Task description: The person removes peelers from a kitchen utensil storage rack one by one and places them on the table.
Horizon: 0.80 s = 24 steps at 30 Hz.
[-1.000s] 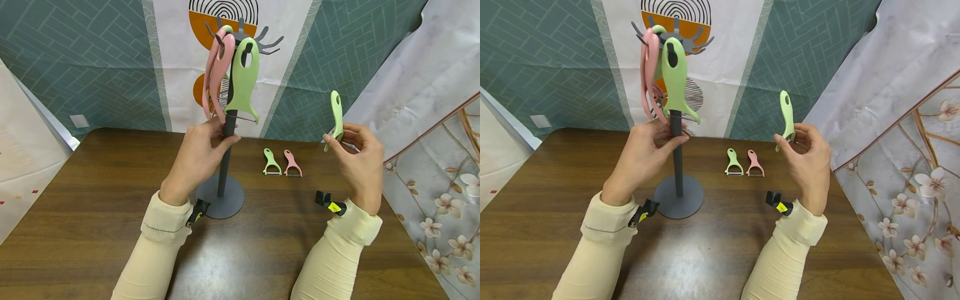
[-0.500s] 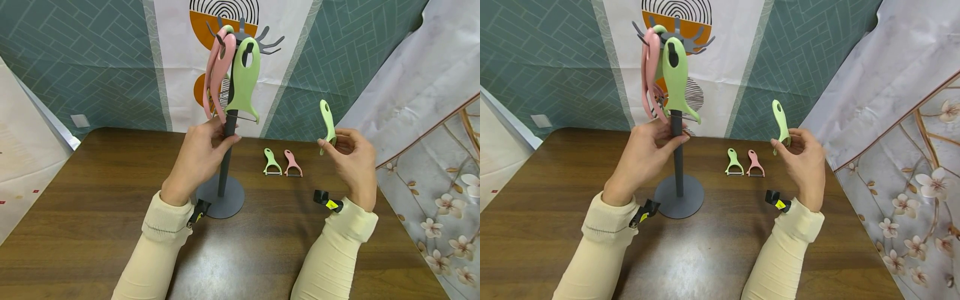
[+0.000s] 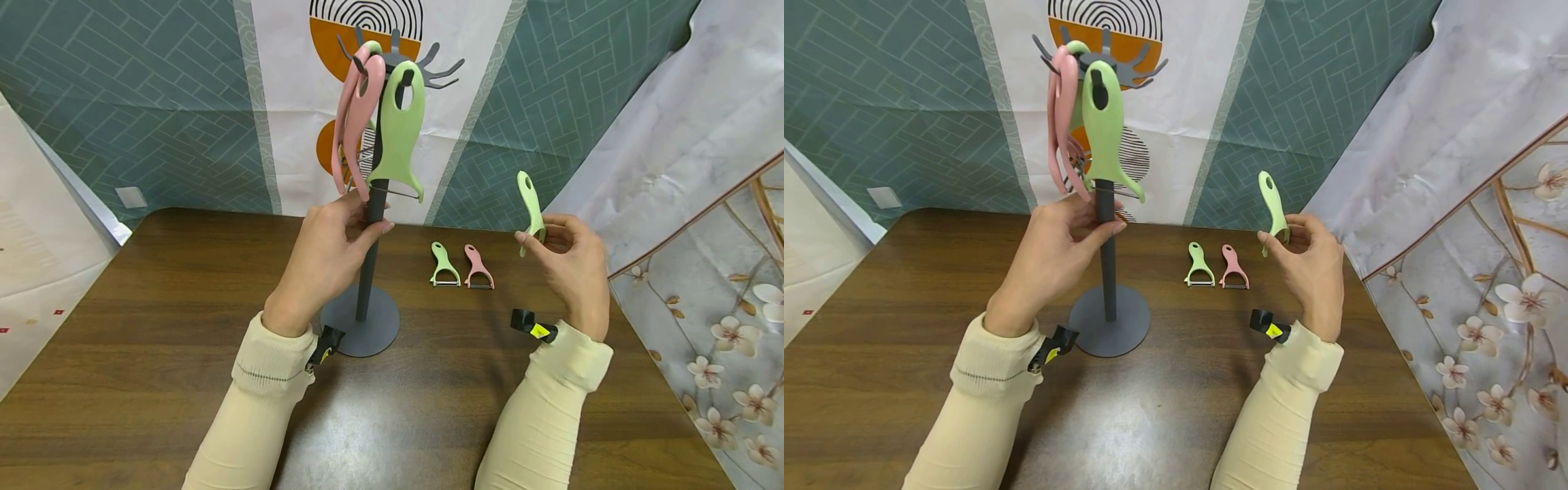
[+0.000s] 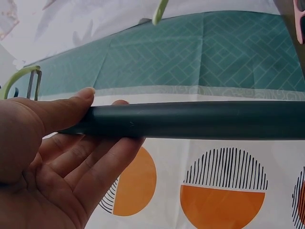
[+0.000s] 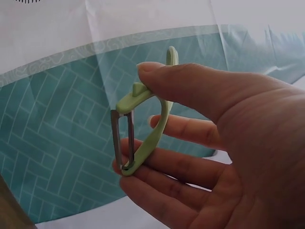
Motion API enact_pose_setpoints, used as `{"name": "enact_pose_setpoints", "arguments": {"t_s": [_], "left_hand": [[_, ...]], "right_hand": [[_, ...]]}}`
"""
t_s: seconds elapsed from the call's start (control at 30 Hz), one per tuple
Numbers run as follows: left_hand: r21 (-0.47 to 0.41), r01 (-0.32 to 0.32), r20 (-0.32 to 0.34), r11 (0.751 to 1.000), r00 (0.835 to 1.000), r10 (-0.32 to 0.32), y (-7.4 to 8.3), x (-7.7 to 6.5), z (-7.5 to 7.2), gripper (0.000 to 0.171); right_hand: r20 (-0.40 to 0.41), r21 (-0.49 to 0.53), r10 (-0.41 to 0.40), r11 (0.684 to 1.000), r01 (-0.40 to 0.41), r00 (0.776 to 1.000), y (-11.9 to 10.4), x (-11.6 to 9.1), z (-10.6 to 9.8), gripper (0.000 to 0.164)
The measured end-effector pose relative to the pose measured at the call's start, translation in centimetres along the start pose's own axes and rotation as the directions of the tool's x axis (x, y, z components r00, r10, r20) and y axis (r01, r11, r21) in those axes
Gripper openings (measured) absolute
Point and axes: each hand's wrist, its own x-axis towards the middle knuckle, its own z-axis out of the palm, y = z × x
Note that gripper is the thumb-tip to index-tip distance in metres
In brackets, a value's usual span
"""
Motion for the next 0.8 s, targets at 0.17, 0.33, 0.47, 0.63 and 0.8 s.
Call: {"name": "enact_pose_setpoints", "arguments": {"t_s": [0.17,0.33,0.47,0.63,0.8], "left_hand": [[-0.002,-0.001,0.0,1.0,1.0,0.001,-0.1,0.0,0.0,0.025],[-0.001,-0.002,-0.002,1.0,1.0,0.002,-0.1,0.0,0.0,0.025],[0.003,-0.002,-0.002,1.0,1.0,0.002,0.0,0.0,0.0,0.025],[0.007,0.0,-0.006,1.0,1.0,0.0,0.0,0.0,0.0,0.024],[0.004,0.003,-0.006,1.0,1.0,-0.003,0.0,0.0,0.0,0.023]], "right_hand": [[0.017,-0.023,0.01,1.0,-0.01,1.0,0.4,0.1,0.0,0.051],[0.027,-0.029,0.028,0.999,-0.027,0.999,0.9,0.3,0.0,0.054],[0.035,-0.033,0.04,0.999,-0.039,0.999,1.4,0.4,0.1,0.055],[0.066,-0.062,0.077,0.995,-0.073,0.995,2.0,0.6,0.1,0.059],[0.087,-0.078,0.102,0.992,-0.095,0.991,2.4,0.7,0.2,0.063]]}}
